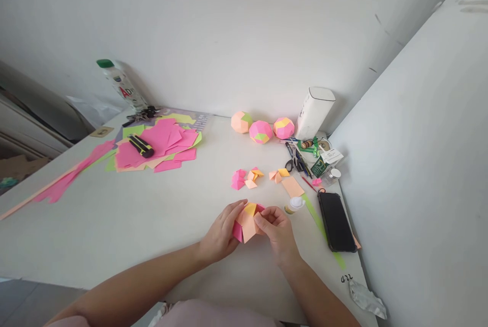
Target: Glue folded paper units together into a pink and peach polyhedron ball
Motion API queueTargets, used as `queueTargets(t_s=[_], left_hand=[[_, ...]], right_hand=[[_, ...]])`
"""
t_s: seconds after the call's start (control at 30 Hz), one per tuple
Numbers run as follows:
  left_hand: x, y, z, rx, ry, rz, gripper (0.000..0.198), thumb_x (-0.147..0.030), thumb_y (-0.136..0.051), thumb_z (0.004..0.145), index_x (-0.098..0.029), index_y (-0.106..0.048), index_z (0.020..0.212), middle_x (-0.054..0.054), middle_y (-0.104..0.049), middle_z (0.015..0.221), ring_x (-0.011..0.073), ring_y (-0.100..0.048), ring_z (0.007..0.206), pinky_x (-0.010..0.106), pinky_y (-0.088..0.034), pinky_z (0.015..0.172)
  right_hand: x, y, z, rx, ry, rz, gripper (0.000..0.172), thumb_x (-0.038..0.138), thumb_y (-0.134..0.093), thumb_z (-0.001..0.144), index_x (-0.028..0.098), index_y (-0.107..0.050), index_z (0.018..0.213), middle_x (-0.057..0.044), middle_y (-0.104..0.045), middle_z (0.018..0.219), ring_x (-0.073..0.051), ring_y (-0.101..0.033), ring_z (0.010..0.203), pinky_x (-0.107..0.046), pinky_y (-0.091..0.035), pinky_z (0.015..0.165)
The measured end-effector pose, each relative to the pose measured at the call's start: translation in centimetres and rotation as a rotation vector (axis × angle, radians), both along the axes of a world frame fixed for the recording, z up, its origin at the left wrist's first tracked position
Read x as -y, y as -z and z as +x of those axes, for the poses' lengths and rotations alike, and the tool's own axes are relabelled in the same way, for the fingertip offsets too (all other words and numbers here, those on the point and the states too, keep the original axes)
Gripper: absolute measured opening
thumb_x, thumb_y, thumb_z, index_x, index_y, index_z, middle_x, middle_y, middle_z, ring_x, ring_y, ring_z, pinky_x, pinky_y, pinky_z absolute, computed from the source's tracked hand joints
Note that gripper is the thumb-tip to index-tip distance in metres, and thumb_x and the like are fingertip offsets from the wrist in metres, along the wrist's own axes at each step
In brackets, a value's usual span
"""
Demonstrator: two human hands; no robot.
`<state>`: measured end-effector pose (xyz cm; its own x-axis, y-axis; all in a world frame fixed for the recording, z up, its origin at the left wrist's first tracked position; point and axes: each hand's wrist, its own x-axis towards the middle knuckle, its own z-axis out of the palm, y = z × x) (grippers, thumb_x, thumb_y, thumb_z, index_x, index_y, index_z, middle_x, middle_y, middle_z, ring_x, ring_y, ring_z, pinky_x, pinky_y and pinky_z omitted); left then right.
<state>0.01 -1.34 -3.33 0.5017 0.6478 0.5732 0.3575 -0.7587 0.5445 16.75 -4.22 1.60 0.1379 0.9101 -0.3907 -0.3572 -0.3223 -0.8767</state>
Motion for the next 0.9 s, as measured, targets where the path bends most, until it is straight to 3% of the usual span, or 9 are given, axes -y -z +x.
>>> queueTargets(t_s=[0.3, 0.5, 0.63, 0.77, 0.9], left_hand=[[0.1, -0.7, -0.5, 0.131, -0.033, -0.105, 0.044, -0.012, -0.054, 0.075, -0.019, -0.039, 0.116, 0.015, -0.054, 0.114, 0.0234, -0.057, 0.101, 0.039, -0.052, 0.077], [-0.2, -2.4, -1.0, 0.2, -0.089, -0.362, 0.036, -0.008, -0.049, 0.072, -0.021, -0.043, 0.105, 0.007, -0.059, 0.098, 0.0174, -0.06, 0.085, 0.031, -0.051, 0.066], [-0.9, -2.9, -1.3, 0.274, -0.134, -0.73, 0.032, -0.008, -0.049, 0.068, -0.021, -0.046, 0.097, 0.003, -0.059, 0.089, 0.0155, -0.06, 0.076, 0.029, -0.05, 0.063], [-1.6, -3.3, -1.6, 0.347, 0.097, -1.17, 0.05, -0.007, -0.051, 0.063, -0.023, -0.04, 0.109, 0.002, -0.058, 0.09, 0.0164, -0.06, 0.075, 0.027, -0.048, 0.057], [-1.9, -3.7, -1.5, 0.266, 0.378, -1.401, 0.076, -0.007, -0.058, 0.06, -0.026, -0.031, 0.127, 0.004, -0.058, 0.097, 0.0196, -0.058, 0.088, 0.028, -0.045, 0.063]], right_hand=[[-0.1, -0.3, 0.1, -0.044, -0.071, 0.033, 0.025, 0.035, -0.078, 0.065, 0.019, -0.06, 0.071, 0.004, -0.058, 0.061, -0.01, -0.051, 0.054, -0.024, -0.044, 0.055], [0.0, -1.1, 0.3, 0.062, -0.208, 0.045, 0.031, 0.049, -0.062, 0.078, 0.02, -0.059, 0.088, -0.002, -0.064, 0.071, -0.016, -0.061, 0.056, -0.029, -0.049, 0.049], [0.7, -1.5, 0.5, 0.372, -0.144, 0.151, 0.032, 0.051, -0.053, 0.084, 0.019, -0.059, 0.087, 0.003, -0.053, 0.053, -0.012, -0.05, 0.042, -0.023, -0.036, 0.038], [0.9, -1.8, 0.7, 0.669, 0.011, 0.289, 0.028, 0.044, -0.052, 0.086, 0.019, -0.058, 0.075, 0.005, -0.041, 0.05, -0.01, -0.039, 0.044, -0.023, -0.033, 0.043], [0.3, -1.3, 1.0, 0.698, -0.018, 0.284, 0.027, 0.041, -0.049, 0.087, 0.019, -0.057, 0.074, 0.004, -0.045, 0.054, -0.011, -0.042, 0.048, -0.022, -0.035, 0.044]])
